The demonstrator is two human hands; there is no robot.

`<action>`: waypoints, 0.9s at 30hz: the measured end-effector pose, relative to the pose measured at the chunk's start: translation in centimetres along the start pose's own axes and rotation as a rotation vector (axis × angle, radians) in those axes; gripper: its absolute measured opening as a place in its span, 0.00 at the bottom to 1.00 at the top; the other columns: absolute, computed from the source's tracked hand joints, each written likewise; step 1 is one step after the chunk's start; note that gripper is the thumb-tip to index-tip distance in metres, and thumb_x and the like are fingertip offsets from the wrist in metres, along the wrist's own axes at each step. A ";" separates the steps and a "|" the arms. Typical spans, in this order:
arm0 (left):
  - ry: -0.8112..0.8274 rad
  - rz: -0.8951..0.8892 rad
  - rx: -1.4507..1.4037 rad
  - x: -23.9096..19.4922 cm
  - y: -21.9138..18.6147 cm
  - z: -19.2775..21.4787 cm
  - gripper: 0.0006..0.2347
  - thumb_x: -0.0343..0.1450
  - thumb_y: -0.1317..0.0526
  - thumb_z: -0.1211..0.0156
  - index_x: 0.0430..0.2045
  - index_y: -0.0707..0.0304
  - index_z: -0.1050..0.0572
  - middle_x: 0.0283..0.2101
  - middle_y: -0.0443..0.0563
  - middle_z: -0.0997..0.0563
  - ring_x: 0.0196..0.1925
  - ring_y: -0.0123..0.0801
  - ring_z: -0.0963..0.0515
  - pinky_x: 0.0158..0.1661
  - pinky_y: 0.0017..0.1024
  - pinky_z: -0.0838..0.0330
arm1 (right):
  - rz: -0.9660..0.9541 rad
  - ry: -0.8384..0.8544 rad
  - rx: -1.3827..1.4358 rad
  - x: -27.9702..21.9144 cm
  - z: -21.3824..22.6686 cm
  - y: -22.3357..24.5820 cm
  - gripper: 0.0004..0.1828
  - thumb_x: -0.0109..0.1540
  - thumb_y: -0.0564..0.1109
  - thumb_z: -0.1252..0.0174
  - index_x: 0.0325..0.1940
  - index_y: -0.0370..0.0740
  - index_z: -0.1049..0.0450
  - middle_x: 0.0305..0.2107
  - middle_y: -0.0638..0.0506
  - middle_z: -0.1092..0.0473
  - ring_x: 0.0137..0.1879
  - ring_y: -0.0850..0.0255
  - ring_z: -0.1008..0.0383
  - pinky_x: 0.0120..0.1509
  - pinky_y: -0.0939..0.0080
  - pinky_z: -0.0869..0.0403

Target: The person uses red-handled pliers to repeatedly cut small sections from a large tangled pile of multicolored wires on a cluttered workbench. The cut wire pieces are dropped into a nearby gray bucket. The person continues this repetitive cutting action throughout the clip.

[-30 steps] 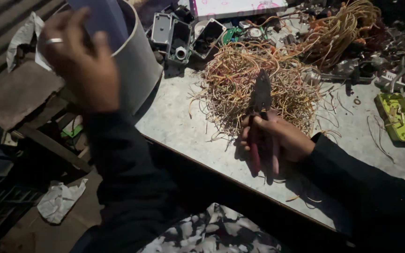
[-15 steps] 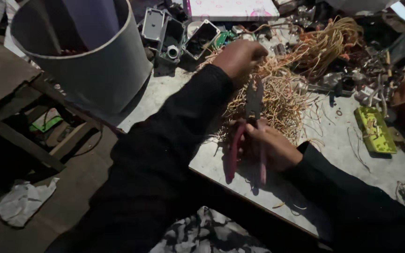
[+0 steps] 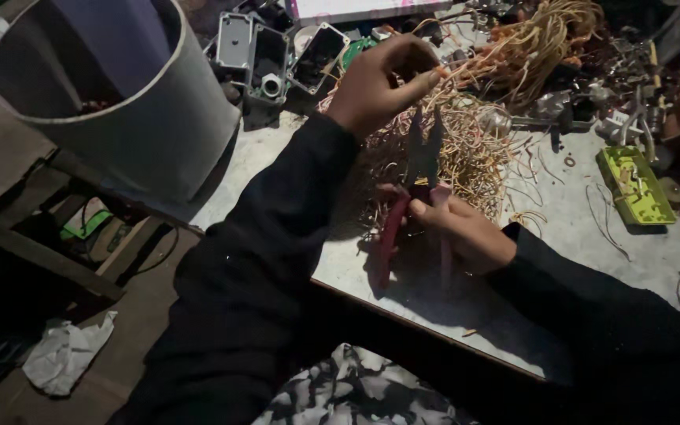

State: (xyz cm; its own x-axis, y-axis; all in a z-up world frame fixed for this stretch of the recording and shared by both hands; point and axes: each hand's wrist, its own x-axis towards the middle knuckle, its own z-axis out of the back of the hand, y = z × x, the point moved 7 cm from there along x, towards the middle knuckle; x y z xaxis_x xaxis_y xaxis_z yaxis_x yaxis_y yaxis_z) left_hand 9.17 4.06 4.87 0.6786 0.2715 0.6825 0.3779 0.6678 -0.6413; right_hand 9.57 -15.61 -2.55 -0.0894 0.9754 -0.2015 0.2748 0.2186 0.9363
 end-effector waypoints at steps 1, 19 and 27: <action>0.027 0.039 -0.086 -0.3 -0.1 -0.2 0.10 0.76 0.55 0.36 0.43 0.61 0.23 0.38 0.48 0.16 0.38 0.28 0.16 0.41 0.25 0.18 | 0.035 0.012 -0.020 -0.1 -0.1 0.4 0.37 0.69 0.57 0.50 0.79 0.38 0.46 0.46 0.42 0.27 0.52 0.52 0.25 0.56 0.49 0.24; -0.134 -0.076 -0.404 -1.2 -2.3 1.0 0.11 0.78 0.69 0.37 0.54 0.65 0.27 0.46 0.48 0.20 0.50 0.27 0.19 0.53 0.27 0.21 | -0.044 -0.232 0.025 -0.1 3.8 0.7 0.24 0.66 0.55 0.47 0.62 0.41 0.32 0.43 0.48 0.29 0.46 0.58 0.24 0.50 0.54 0.21; -0.019 -0.200 -0.166 -1.5 -2.9 0.4 0.13 0.76 0.75 0.40 0.53 0.62 0.22 0.53 0.51 0.22 0.56 0.33 0.16 0.60 0.28 0.17 | -0.086 -0.234 -0.074 -0.4 4.3 0.9 0.23 0.67 0.59 0.45 0.56 0.39 0.30 0.34 0.47 0.32 0.26 0.66 0.34 0.26 0.66 0.34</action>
State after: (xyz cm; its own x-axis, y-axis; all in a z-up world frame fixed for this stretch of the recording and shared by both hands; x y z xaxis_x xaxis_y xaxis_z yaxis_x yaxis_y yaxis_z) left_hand 6.84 1.97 5.85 0.5689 0.1591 0.8068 0.6025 0.5872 -0.5406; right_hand 13.94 -15.68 -2.87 0.1170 0.9353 -0.3339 0.2038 0.3065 0.9298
